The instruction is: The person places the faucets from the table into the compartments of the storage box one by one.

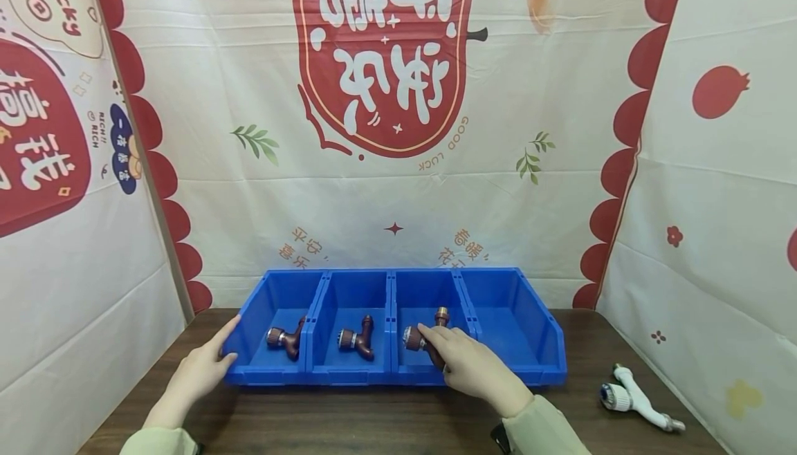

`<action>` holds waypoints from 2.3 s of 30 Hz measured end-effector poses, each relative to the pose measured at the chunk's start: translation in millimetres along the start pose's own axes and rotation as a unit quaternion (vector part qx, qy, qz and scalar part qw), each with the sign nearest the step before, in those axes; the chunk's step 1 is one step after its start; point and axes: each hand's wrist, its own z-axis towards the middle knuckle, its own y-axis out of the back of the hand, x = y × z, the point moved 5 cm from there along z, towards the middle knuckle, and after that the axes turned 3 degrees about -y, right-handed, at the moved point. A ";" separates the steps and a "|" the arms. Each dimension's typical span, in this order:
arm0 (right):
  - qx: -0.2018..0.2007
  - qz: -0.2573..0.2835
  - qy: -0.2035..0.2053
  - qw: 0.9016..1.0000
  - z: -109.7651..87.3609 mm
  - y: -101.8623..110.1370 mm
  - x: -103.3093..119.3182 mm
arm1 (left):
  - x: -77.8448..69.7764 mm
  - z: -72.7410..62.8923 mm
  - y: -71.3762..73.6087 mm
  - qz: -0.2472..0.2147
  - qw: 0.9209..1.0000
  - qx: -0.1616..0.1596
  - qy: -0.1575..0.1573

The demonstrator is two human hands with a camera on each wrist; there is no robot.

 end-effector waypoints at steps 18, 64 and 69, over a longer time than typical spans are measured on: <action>-0.001 -0.003 0.001 1.000 4.9 1.9 -4.7 | 0.3 1.1 0.1 0.000 1.000 -0.002 -0.002; 0.015 0.010 -0.016 1.000 18.2 2.6 -12.9 | 0.8 1.5 -0.8 -0.002 1.000 0.001 0.005; 0.019 0.015 -0.020 1.000 20.0 2.2 -14.3 | 0.5 1.0 -0.2 0.000 1.000 0.000 0.003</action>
